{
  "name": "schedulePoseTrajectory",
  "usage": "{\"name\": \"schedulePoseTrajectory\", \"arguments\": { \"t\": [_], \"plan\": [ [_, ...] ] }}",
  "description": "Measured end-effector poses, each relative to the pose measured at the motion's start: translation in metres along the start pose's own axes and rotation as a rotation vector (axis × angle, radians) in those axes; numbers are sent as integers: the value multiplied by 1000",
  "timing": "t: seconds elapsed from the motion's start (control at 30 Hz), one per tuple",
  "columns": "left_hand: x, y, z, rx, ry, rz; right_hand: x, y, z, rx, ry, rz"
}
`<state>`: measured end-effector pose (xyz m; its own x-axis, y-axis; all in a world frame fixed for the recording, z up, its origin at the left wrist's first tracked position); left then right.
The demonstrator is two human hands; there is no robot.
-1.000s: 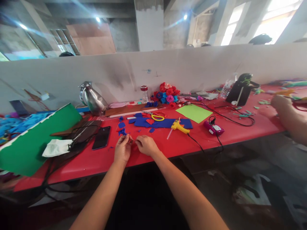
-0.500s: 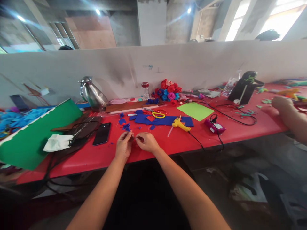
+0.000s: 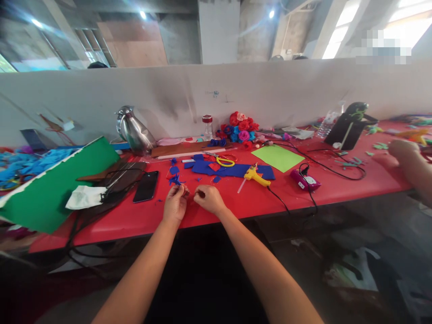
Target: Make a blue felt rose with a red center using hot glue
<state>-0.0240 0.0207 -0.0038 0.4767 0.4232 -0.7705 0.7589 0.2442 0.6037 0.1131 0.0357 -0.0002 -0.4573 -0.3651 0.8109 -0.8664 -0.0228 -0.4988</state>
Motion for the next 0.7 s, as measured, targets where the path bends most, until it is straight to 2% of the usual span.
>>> {"name": "schedulePoseTrajectory", "arguments": {
  "t": [0.17, 0.27, 0.37, 0.47, 0.6, 0.7],
  "plan": [
    [4, 1, 3, 2, 35, -43, -17, -2, -7, -184, 129, -43],
    [7, 3, 6, 10, 62, -91, -24, -4, -9, -252, 159, -66],
    [6, 6, 8, 12, 92, -137, -21, -6, -8, -269, 98, -83],
    [1, 8, 10, 30, 126, -187, -9, -6, -4, -233, -15, -95],
    [-3, 9, 11, 92, 179, -256, 3, -8, 3, -161, -171, -123],
    [-4, 9, 11, 149, 219, -306, 4, -8, 5, -147, -206, -106]
  ]
}}
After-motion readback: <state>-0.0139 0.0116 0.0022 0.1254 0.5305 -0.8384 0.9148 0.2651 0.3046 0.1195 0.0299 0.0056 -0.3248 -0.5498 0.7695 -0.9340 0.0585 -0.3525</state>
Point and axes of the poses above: each hand's wrist, its own z-axis away from the middle knuckle, its own y-axis out of the palm, x = y × z, the point moved 1 cm from there along -z, towards the middle knuckle, and after that the axes turned 11 degrees about y, right-handed, at the moved point
